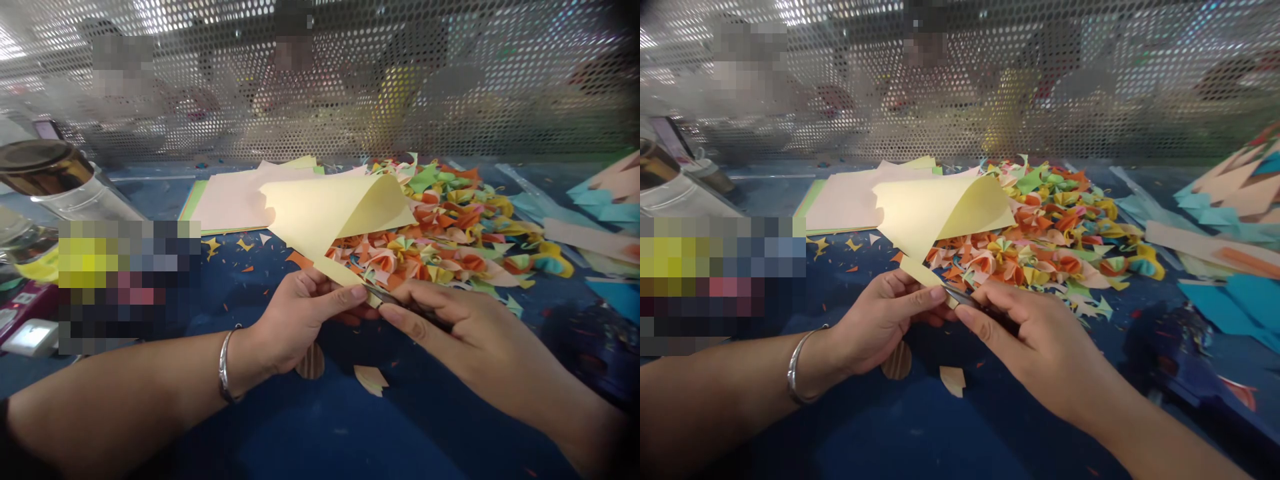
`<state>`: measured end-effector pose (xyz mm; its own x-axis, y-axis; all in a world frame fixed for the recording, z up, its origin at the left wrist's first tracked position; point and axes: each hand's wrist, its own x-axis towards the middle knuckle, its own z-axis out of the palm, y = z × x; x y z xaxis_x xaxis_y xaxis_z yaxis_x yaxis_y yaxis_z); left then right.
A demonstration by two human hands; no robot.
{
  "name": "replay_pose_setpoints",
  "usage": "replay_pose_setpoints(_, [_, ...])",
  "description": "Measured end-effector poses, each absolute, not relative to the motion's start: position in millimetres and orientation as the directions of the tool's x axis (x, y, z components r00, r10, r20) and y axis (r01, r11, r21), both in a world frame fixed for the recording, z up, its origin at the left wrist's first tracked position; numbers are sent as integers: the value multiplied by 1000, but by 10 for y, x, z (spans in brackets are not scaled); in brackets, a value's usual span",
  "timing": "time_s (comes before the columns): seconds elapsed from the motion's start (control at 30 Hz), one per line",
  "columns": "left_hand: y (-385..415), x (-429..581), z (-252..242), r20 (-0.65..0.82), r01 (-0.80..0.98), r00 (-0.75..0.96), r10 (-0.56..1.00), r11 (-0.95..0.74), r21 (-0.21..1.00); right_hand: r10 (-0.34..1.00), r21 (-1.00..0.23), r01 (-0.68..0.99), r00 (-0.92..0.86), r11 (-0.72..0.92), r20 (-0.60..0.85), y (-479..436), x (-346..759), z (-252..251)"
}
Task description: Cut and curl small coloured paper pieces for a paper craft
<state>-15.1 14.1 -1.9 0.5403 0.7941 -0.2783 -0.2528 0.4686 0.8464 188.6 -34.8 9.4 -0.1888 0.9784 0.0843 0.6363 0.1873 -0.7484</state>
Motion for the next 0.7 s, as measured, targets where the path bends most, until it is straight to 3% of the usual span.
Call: replay_pose_setpoints(0.7, [154, -157, -21, -255, -210, 618, 743, 469, 858, 971, -737, 642, -224, 213, 85, -347, 1892, 88])
